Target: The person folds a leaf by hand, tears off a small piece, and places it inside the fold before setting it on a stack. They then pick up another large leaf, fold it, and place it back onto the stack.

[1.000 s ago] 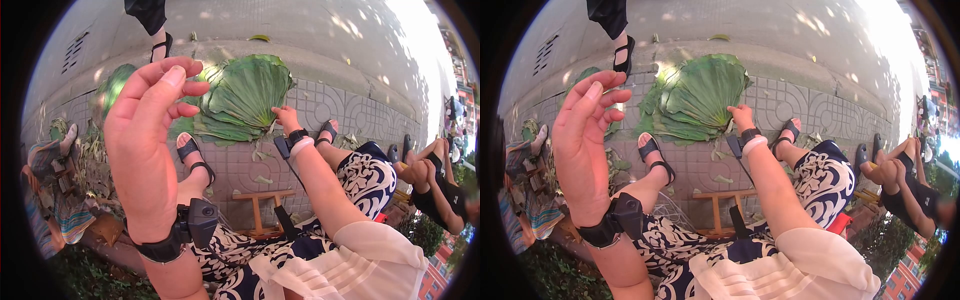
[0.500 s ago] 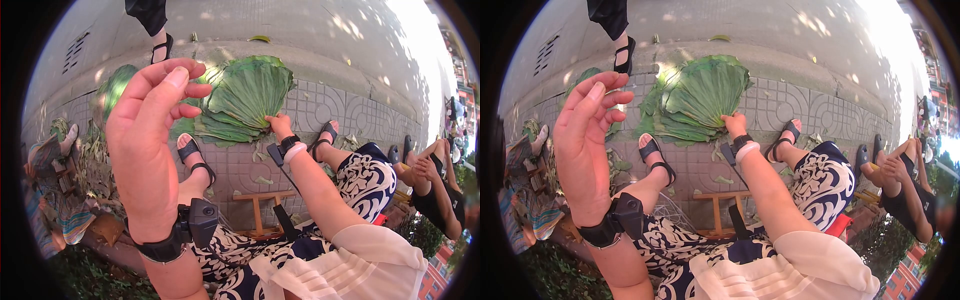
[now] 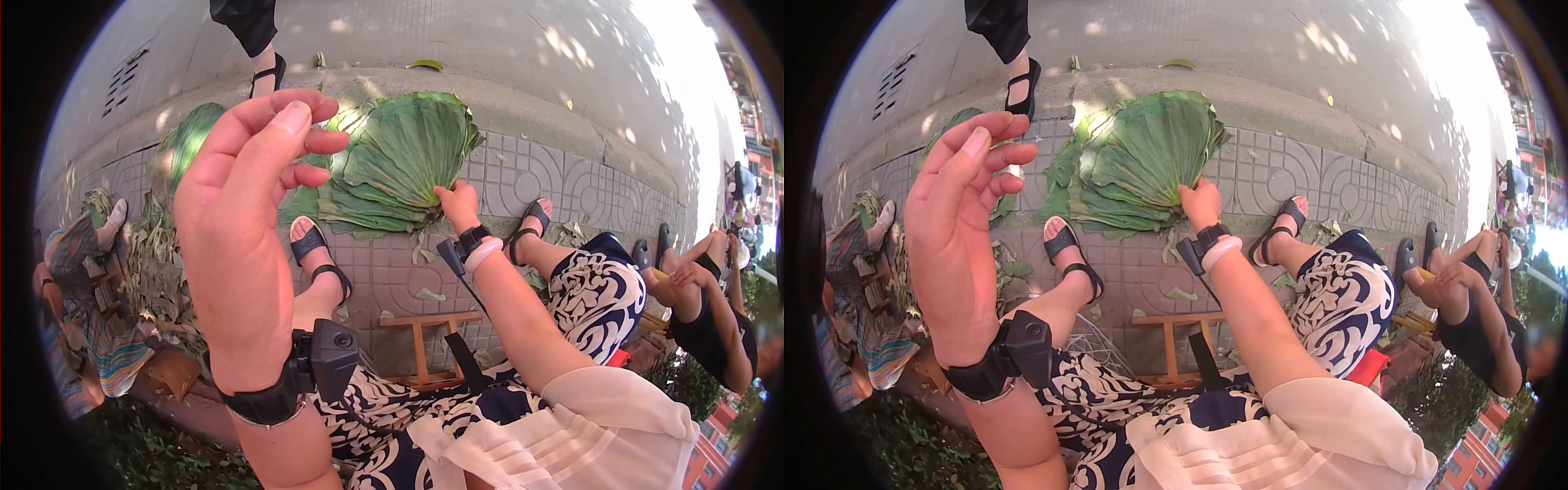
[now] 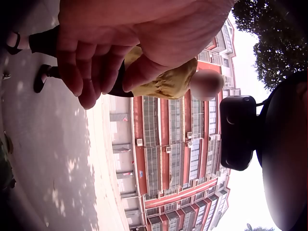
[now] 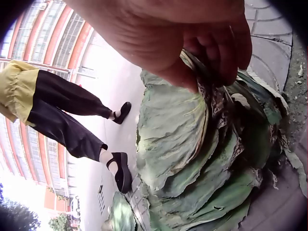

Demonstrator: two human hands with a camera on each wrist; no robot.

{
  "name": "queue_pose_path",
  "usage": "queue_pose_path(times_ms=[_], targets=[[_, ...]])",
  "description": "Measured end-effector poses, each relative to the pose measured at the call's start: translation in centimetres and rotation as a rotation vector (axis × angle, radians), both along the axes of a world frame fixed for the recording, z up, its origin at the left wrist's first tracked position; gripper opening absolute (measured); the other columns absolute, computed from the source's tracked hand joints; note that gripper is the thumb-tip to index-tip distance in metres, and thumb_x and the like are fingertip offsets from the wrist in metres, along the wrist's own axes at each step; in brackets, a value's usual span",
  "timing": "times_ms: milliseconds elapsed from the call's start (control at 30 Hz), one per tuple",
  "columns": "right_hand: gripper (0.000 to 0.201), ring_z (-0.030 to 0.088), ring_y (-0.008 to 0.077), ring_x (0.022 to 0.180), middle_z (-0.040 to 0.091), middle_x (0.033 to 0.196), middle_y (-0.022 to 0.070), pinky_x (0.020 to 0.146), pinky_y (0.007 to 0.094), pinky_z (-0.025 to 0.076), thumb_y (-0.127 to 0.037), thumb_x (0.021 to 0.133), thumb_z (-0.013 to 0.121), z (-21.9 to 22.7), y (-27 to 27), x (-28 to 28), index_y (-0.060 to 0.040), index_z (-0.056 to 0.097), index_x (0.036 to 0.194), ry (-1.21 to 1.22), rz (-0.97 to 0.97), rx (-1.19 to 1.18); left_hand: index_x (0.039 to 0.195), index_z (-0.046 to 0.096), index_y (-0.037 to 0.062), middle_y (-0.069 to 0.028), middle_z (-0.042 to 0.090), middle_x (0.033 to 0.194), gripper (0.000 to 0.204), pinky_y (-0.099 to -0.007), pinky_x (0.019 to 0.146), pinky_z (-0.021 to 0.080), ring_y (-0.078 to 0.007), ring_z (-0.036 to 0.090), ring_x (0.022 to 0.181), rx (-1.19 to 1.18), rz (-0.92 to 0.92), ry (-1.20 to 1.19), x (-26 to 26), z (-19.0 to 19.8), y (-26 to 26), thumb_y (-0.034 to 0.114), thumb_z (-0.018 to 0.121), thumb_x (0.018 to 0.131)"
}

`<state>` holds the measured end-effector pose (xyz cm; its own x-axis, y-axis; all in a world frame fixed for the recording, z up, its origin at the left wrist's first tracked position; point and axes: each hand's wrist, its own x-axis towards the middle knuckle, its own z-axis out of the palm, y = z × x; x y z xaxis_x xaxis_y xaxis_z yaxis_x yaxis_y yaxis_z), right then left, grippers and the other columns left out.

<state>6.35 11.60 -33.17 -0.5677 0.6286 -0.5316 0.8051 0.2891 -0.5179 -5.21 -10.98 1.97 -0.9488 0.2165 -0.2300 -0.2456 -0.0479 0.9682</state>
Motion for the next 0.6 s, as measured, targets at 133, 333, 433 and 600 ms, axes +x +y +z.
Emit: queue_pose_path(times_ms=[133, 333, 433, 600], targets=[[0.040, 0.067, 0.0410, 0.094, 0.070, 0.096, 0.0237, 0.083, 0.0464, 0.051, -0.030, 0.075, 0.072, 1.4, -0.4, -0.3, -0.0021, 0.070, 0.104, -0.038, 0.039, 0.093, 0.116, 0.061, -0.0050, -0.0142, 0.066, 0.113, 0.033, -0.0267, 0.082, 0.046, -0.0160, 0.063, 0.097, 0.010, 0.005, -0.001, 0.0, 0.0, -0.1, 0.021, 0.056, 0.096], [0.032, 0.069, 0.0296, 0.083, 0.071, 0.094, 0.0156, 0.074, 0.0400, 0.053, -0.022, 0.079, 0.073, -2.0, 0.6, 0.0, 0.0004, 0.067, 0.101, 0.101, -0.204, -0.317, 0.115, 0.061, -0.0045, -0.0139, 0.067, 0.113, 0.033, -0.0268, 0.082, 0.046, -0.0162, 0.063, 0.097, 0.013, 0.011, -0.002, 0.1, 0.1, -0.1, 0.022, 0.057, 0.096], [0.023, 0.067, 0.0199, 0.078, 0.069, 0.094, 0.0081, 0.068, 0.0342, 0.053, -0.012, 0.083, 0.071, 1.2, -0.2, -1.1, -0.0008, 0.063, 0.102, 0.213, -0.463, -0.734, 0.115, 0.061, -0.0041, -0.0136, 0.067, 0.113, 0.033, -0.0268, 0.082, 0.046, -0.0161, 0.063, 0.097, 0.017, -0.003, 0.005, 0.0, 0.0, -0.2, 0.022, 0.057, 0.096], [0.021, 0.064, 0.0153, 0.076, 0.068, 0.095, 0.0063, 0.065, 0.0300, 0.051, -0.006, 0.085, 0.070, 5.2, -1.7, -2.9, -0.0010, 0.062, 0.104, 0.466, -0.349, -0.660, 0.114, 0.062, -0.0037, -0.0133, 0.067, 0.113, 0.033, -0.0268, 0.082, 0.046, -0.0160, 0.063, 0.097, 0.006, 0.004, 0.000, 0.1, 0.0, -0.2, 0.023, 0.057, 0.095]])
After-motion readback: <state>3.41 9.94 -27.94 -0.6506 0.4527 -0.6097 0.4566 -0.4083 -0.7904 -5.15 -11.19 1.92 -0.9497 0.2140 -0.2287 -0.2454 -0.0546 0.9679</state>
